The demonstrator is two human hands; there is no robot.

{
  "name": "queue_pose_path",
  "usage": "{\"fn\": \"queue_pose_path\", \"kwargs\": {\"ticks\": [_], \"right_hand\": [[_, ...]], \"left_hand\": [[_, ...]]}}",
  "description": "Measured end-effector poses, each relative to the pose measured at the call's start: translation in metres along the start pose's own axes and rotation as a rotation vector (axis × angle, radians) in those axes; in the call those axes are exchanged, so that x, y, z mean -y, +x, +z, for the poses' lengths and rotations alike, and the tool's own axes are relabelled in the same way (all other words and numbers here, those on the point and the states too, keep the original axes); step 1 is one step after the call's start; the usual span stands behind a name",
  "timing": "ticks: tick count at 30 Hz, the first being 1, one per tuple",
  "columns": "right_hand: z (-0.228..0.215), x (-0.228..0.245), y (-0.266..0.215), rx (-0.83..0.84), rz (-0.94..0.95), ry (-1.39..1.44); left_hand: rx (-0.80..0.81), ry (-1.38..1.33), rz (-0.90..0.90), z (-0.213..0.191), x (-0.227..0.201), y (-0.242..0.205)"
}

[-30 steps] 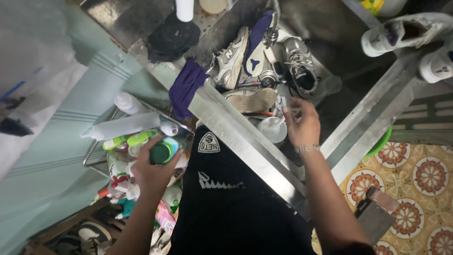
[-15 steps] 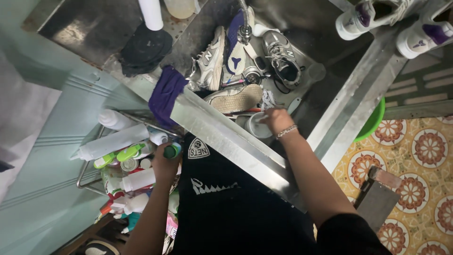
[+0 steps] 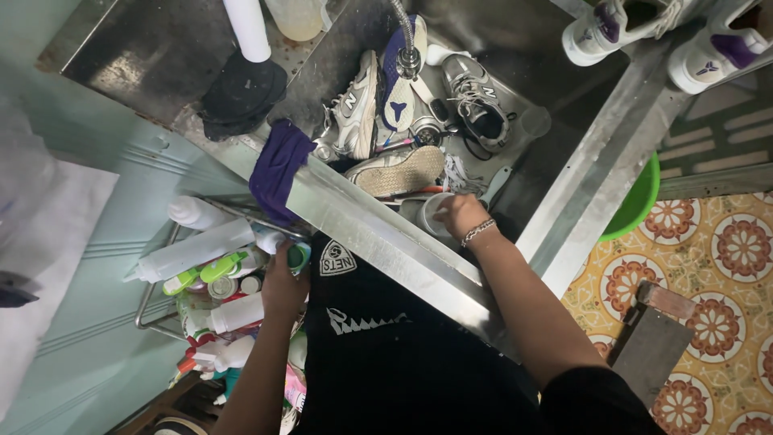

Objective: The recorder is washing and scrubbing a shoe in a sink using a brush and cleaning solution.

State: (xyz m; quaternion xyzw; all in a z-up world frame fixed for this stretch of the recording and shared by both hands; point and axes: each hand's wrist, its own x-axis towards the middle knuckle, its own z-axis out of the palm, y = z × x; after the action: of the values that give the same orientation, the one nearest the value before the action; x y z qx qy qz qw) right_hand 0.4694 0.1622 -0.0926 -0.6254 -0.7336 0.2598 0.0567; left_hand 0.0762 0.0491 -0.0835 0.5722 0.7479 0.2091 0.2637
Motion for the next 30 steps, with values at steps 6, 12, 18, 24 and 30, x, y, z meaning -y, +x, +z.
{"fn": "queue_pose_path", "kwargs": {"ticks": [6,12,18,24,30], "right_hand": [[-0.004,0.003,0.0,-0.021,0.109,-0.02],[0.007,-0.007,0.005,-0.026,0.008,-0.153],[0.002,-0.004,0.007,0.03,0.116,-0.082],[0.005,-0.002,0.0,-0.019,0.117,-0.05],[0.008,0.001,0.002,-0.04,0.122,-0.034]], "left_hand": [[0.022,0.014,-0.057,-0.002,-0.003,0.002],[0.046,0.056,-0.059,-0.003,0.001,0.009],[0.188,0.245,-0.126,-0.018,-0.017,0.017],[0.059,0.414,-0.012,-0.048,-0.048,0.01],[0.049,0.121,0.146,-0.101,-0.125,0.009]]}}
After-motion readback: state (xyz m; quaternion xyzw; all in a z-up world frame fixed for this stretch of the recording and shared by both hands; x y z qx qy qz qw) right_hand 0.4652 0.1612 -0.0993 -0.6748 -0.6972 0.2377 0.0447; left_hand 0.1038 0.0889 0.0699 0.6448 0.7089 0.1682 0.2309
